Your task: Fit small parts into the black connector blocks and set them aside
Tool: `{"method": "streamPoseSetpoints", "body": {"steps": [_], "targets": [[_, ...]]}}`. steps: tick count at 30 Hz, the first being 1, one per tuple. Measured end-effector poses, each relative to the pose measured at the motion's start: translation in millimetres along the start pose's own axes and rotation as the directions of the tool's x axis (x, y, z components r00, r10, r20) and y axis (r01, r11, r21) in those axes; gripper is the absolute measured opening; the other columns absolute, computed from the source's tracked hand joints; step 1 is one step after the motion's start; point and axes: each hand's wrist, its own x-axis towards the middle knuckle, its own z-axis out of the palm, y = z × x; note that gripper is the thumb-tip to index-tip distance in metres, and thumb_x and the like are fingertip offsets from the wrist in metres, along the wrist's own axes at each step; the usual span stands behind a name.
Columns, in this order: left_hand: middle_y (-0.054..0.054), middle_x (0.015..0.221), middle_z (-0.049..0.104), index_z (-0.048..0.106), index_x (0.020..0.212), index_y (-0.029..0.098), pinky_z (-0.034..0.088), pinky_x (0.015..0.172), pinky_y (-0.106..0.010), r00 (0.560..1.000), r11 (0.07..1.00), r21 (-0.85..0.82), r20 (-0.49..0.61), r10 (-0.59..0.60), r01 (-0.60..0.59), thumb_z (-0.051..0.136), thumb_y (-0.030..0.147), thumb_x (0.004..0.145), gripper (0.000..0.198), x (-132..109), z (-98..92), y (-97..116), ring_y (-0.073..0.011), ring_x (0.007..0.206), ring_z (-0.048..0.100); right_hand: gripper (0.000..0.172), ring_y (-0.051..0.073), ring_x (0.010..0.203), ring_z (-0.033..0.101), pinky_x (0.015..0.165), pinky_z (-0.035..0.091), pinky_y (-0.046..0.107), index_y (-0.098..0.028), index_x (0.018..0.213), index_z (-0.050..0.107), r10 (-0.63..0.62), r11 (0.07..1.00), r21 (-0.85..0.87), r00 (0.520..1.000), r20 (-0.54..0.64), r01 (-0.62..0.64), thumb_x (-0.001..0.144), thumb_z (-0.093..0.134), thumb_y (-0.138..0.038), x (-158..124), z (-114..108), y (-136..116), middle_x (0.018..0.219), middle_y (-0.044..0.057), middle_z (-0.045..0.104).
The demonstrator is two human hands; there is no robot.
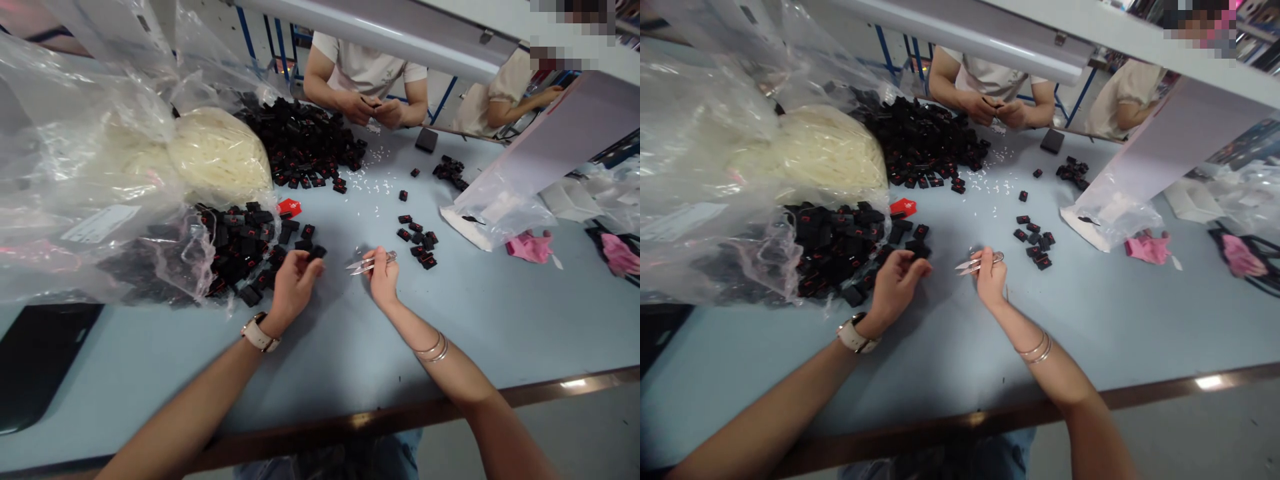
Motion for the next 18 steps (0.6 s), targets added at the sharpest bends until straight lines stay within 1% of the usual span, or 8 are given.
{"method": "streamPoseSetpoints", "body": {"steps": [2, 4, 6, 8, 11, 13, 15, 18], "targets": [[-0.001, 0.068, 0.063, 0.04, 0.084, 0.023, 0.048, 0.059, -0.028, 0.985, 0.967, -0.252, -0.158, -0.069, 0.028, 0.043, 0.061, 0.086, 0.039, 3, -2.4, 2, -0.0141, 0.058, 0.059, 0.056, 0.008, 0.036, 0.042, 0.036, 0.033, 0.02, -0.017, 0.064, 0.056, 0.019, 1.0, 0.017, 1.0, 0.007, -0.019, 0.086, 0.038, -0.065, 0, 0, 0, 0.041, -0.004, 0.046], [-0.002, 0.069, 0.064, 0.039, 0.089, 0.023, 0.049, 0.059, -0.029, 0.959, 0.914, -0.405, -0.254, -0.123, 0.01, 0.027, 0.069, 0.087, 0.047, 6, -4.5, 4, -0.0146, 0.057, 0.059, 0.056, 0.008, 0.035, 0.042, 0.035, 0.033, 0.019, -0.017, 0.063, 0.056, 0.037, 0.999, 0.028, 0.999, 0.014, -0.037, 0.085, 0.04, -0.065, 0, 1, 1, 0.041, -0.004, 0.047], [-0.002, 0.069, 0.064, 0.04, 0.097, 0.023, 0.049, 0.058, -0.029, 0.955, 0.899, -0.439, -0.268, -0.128, -0.003, 0.023, 0.073, 0.086, 0.054, 6, -5.6, 6, -0.0148, 0.056, 0.06, 0.056, 0.008, 0.035, 0.042, 0.035, 0.033, 0.019, -0.017, 0.063, 0.056, 0.054, 0.998, 0.043, 0.998, 0.023, -0.054, 0.084, 0.041, -0.066, 0, 1, 2, 0.042, -0.003, 0.048], [-0.001, 0.07, 0.065, 0.041, 0.103, 0.023, 0.048, 0.056, -0.027, 0.965, 0.904, -0.427, -0.242, -0.101, -0.012, 0.03, 0.072, 0.085, 0.054, 5, -5.1, 7, -0.0143, 0.054, 0.059, 0.056, 0.008, 0.036, 0.043, 0.035, 0.033, 0.019, -0.017, 0.064, 0.056, 0.062, 0.997, 0.047, 0.998, 0.033, -0.064, 0.084, 0.041, -0.066, 0, 1, 2, 0.042, -0.003, 0.048], [-0.002, 0.073, 0.065, 0.049, 0.098, 0.021, 0.047, 0.055, -0.025, 0.992, 0.952, -0.306, -0.122, -0.02, -0.018, 0.046, 0.059, 0.086, 0.041, -2, -2.4, 6, -0.0131, 0.056, 0.058, 0.055, 0.008, 0.038, 0.045, 0.038, 0.036, 0.019, -0.017, 0.065, 0.057, 0.039, 0.999, 0.014, 0.997, 0.063, -0.04, 0.085, 0.039, -0.065, -2, 1, 3, 0.044, -0.003, 0.049], [-0.003, 0.077, 0.067, 0.056, 0.091, 0.019, 0.048, 0.061, -0.026, 0.996, 0.993, -0.1, 0.053, 0.067, -0.062, 0.051, 0.049, 0.086, 0.031, -8, -0.1, 5, -0.0138, 0.062, 0.059, 0.054, 0.008, 0.039, 0.047, 0.04, 0.038, 0.02, -0.017, 0.067, 0.058, -0.004, 0.999, -0.031, 0.994, 0.109, 0.007, 0.087, 0.038, -0.063, -5, 1, 2, 0.045, -0.003, 0.05], [-0.005, 0.084, 0.069, 0.061, 0.092, 0.019, 0.049, 0.068, -0.028, 0.957, 0.981, 0.103, 0.258, 0.133, -0.164, 0.057, 0.041, 0.083, 0.024, -13, 2.0, 4, -0.0166, 0.073, 0.062, 0.053, 0.009, 0.042, 0.048, 0.042, 0.039, 0.02, -0.017, 0.07, 0.06, -0.064, 0.994, -0.08, 0.982, 0.175, 0.079, 0.089, 0.036, -0.061, -8, 0, 1, 0.048, -0.002, 0.051], [-0.005, 0.086, 0.069, 0.062, 0.094, 0.019, 0.047, 0.069, -0.029, 0.89, 0.95, 0.196, 0.434, 0.139, -0.244, 0.054, 0.036, 0.084, 0.021, -17, 3.4, 5, -0.0179, 0.074, 0.062, 0.053, 0.009, 0.045, 0.049, 0.042, 0.037, 0.02, -0.017, 0.072, 0.062, -0.141, 0.976, -0.122, 0.952, 0.27, 0.179, 0.091, 0.035, -0.059, -13, -2, -1, 0.05, -0.001, 0.053]]}}
